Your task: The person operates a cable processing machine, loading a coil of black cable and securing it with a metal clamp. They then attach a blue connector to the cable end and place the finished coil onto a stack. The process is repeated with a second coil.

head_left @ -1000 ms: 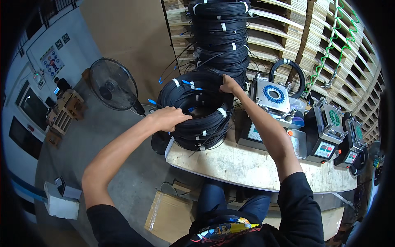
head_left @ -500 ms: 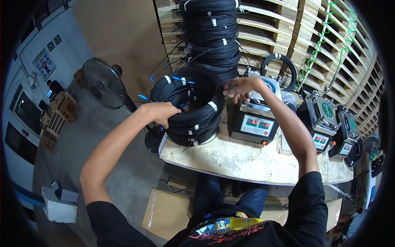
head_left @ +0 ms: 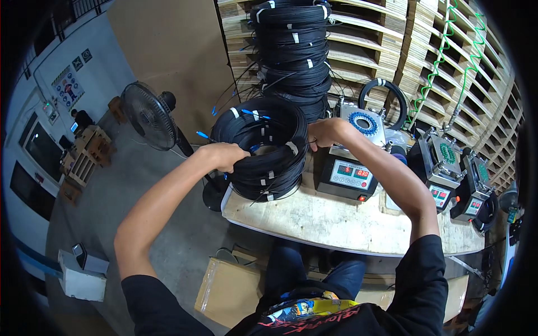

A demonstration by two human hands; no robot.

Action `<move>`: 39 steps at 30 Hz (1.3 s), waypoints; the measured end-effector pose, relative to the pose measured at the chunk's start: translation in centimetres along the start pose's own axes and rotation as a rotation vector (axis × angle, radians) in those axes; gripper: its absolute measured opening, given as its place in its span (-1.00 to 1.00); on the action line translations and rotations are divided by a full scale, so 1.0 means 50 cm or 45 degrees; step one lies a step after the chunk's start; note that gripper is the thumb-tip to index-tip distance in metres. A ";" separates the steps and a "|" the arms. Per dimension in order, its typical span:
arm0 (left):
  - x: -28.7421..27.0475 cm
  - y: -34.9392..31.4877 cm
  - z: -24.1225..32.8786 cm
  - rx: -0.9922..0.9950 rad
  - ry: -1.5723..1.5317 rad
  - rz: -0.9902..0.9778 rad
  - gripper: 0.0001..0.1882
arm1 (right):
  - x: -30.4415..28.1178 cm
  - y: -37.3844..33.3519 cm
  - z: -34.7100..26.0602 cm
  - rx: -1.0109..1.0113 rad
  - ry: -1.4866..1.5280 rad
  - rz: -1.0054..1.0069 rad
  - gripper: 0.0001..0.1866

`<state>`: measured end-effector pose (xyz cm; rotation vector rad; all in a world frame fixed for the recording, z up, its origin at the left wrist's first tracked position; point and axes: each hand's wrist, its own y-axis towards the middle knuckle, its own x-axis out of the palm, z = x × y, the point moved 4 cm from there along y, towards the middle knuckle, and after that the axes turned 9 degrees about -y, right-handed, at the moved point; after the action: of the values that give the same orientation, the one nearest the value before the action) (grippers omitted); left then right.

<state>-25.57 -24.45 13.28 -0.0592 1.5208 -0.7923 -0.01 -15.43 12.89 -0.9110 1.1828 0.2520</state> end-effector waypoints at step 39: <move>0.019 0.151 -0.380 -0.697 -0.952 0.852 -0.21 | 0.036 0.291 0.133 0.547 1.133 0.855 -0.29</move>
<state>-39.55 -10.97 6.76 -0.2127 0.8956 0.2000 -3.62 -1.91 4.89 -0.1822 2.2565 0.1068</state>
